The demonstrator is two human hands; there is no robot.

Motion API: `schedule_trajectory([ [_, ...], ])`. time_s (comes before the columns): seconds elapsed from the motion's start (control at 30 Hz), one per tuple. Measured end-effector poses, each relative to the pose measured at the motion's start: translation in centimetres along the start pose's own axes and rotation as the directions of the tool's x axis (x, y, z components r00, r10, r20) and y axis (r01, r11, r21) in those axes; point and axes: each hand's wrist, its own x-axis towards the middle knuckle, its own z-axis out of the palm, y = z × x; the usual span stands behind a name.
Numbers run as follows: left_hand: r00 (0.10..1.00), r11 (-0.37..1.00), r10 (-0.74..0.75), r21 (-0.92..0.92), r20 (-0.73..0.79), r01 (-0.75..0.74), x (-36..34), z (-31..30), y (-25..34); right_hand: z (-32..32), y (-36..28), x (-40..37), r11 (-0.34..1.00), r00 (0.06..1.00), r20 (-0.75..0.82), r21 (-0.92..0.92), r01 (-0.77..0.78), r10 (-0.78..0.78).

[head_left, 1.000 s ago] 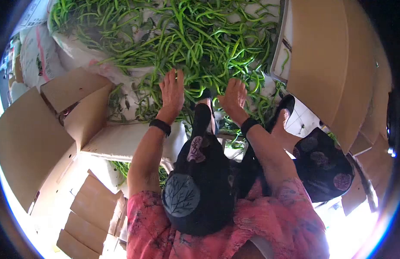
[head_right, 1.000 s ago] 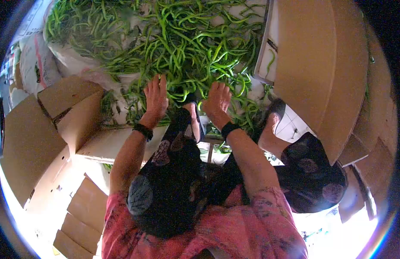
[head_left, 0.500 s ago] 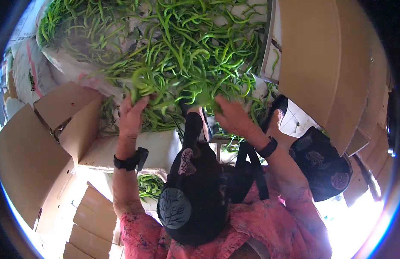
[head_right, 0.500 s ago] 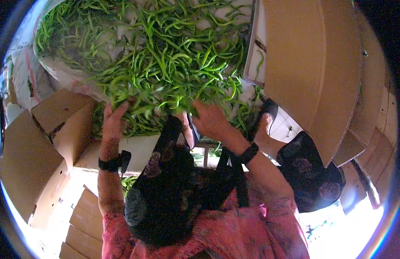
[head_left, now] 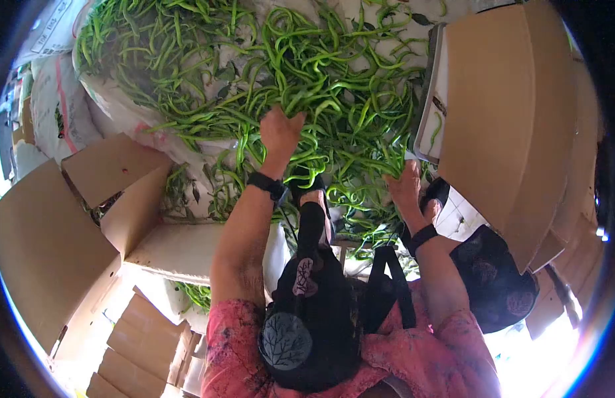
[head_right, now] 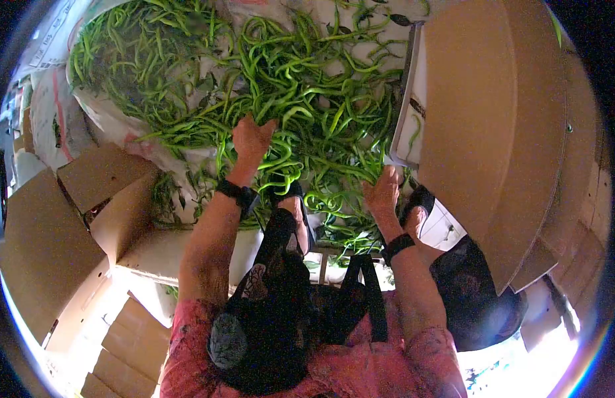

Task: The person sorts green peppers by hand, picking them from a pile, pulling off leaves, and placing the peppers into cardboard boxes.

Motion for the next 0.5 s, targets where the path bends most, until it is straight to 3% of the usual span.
schedule_trajectory([
  [0.03, 1.000, 1.000, 0.003, 0.002, -0.005, -0.003, -0.3, 0.1, -0.4, 0.5, 0.1, 0.4, 1.000, 1.000, -0.003, 0.004, 0.002, -0.002],
  [0.1, 0.978, 0.982, 0.154, -0.086, -0.138, -0.167, -1.3, -0.1, -1.5, 0.7, -1.1, 1.2, 0.963, 0.938, 0.222, -0.020, -0.270, 0.268],
  [0.13, 0.998, 0.837, 0.020, -0.545, -0.052, -0.045, -2.3, -0.9, -1.9, 1.7, 0.1, 1.1, 0.982, 0.976, 0.172, 0.112, -0.154, 0.134],
  [0.17, 0.998, 0.837, 0.026, -0.545, -0.052, -0.051, -2.1, -2.2, -1.8, 1.4, -0.3, 0.8, 0.981, 0.976, 0.168, 0.115, -0.157, 0.136],
  [0.23, 0.985, 0.786, 0.121, -0.595, -0.121, -0.169, -1.6, -4.9, -2.2, -0.2, -3.2, -0.6, 0.935, 0.986, 0.151, 0.353, 0.019, -0.077],
  [0.27, 0.987, 0.785, 0.114, -0.598, -0.116, -0.161, -0.9, -5.9, -1.9, -0.9, -4.6, -1.6, 0.938, 0.985, 0.157, 0.347, 0.017, -0.076],
  [0.33, 0.978, 0.870, 0.114, -0.458, -0.173, -0.182, 2.8, -6.2, -0.1, -2.8, -7.8, -2.8, 0.887, 0.892, 0.072, 0.161, 0.432, -0.447],
  [0.37, 0.977, 0.862, 0.123, -0.469, -0.174, -0.192, 4.7, -5.1, 0.7, -4.1, -9.2, -2.7, 0.890, 0.895, 0.061, 0.150, 0.430, -0.442],
  [0.43, 0.960, 0.991, 0.108, -0.043, -0.257, -0.124, 8.0, -2.4, 1.3, -6.6, -11.7, -2.7, 0.740, 0.701, 0.276, 0.059, 0.670, -0.658],
  [0.47, 0.960, 0.989, 0.119, -0.053, -0.253, -0.136, 9.0, -1.7, 1.8, -7.7, -12.7, -2.7, 0.746, 0.711, 0.270, 0.047, 0.664, -0.649],
  [0.5, 0.968, 0.996, 0.051, -0.052, -0.244, -0.066, 10.0, -1.2, 2.2, -8.8, -13.3, -2.7, 0.733, 0.710, 0.182, 0.197, 0.651, -0.680],
])
